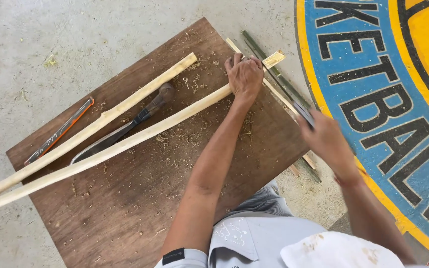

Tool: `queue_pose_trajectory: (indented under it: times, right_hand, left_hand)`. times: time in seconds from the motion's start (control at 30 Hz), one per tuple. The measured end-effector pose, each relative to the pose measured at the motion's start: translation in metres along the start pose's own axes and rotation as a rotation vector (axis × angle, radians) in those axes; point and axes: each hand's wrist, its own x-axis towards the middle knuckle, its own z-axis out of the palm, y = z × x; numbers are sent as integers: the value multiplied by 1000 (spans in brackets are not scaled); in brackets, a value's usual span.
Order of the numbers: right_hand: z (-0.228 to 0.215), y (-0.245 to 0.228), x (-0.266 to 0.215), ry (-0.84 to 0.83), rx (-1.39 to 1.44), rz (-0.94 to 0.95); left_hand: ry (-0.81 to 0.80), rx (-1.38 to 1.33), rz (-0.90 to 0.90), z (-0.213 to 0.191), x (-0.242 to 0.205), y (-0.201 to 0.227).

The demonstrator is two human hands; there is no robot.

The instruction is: Shaving and shaping bamboo poles using a machete and a utility knife on a wooden workbench.

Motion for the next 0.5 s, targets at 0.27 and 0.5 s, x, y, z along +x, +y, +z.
queue_pose_trajectory:
  times: [0.27, 0.5]
  right_hand:
    - [43, 6, 58, 100, 5, -170]
    - [-30, 5, -56, 0, 27, 50]
  left_hand:
    - [14, -60, -1, -25, 6, 10]
    - [-39, 27, 12, -10, 6, 3]
